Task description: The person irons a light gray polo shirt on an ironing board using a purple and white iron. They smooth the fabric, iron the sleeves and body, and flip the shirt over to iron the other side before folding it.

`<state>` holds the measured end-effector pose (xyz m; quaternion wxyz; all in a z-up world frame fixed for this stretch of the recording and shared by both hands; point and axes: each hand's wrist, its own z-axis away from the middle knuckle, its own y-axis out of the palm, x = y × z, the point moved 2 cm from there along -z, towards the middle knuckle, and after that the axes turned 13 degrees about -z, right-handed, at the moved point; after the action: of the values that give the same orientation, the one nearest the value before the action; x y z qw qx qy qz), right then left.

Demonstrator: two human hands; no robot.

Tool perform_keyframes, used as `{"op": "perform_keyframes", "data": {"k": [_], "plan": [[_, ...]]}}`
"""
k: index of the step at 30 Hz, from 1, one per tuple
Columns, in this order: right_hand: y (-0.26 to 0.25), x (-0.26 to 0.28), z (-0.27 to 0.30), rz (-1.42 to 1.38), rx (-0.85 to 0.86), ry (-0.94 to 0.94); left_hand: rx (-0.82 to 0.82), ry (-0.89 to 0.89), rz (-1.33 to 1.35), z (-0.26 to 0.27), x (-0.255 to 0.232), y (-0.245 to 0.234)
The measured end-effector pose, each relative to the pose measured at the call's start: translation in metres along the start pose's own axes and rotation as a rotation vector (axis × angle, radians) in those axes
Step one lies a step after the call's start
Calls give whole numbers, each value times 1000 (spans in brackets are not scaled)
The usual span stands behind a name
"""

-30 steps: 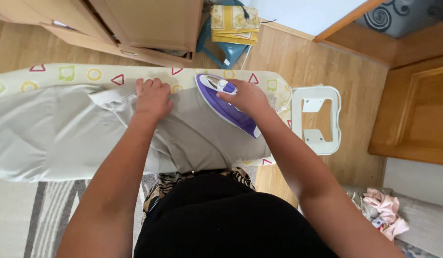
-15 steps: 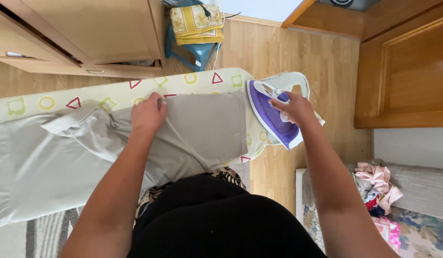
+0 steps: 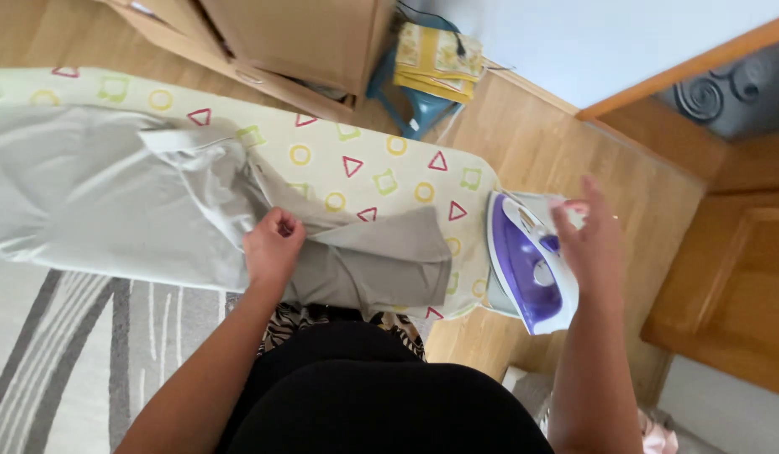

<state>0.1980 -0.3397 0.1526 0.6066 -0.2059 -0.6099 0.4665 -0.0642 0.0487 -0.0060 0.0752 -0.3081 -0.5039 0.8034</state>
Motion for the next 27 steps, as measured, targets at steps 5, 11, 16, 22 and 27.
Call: {"op": "perform_keyframes", "data": {"k": [5, 11, 16, 22, 27], "plan": [[26, 55, -32, -1072, -99, -1, -149, -214, 588, 33, 26, -32], [108, 117, -35, -399, -75, -255, -109, -778, 1163, 50, 74, -80], [193, 204, -22, -175, 221, -372, 318, -598, 1101, 84, 83, -163], [308, 329, -9, -123, 403, -551, 107, -545, 1144, 108, 166, -224], [435, 391, -18, -160, 354, -816, 41, -507, 1092, 113, 253, -286]]}}
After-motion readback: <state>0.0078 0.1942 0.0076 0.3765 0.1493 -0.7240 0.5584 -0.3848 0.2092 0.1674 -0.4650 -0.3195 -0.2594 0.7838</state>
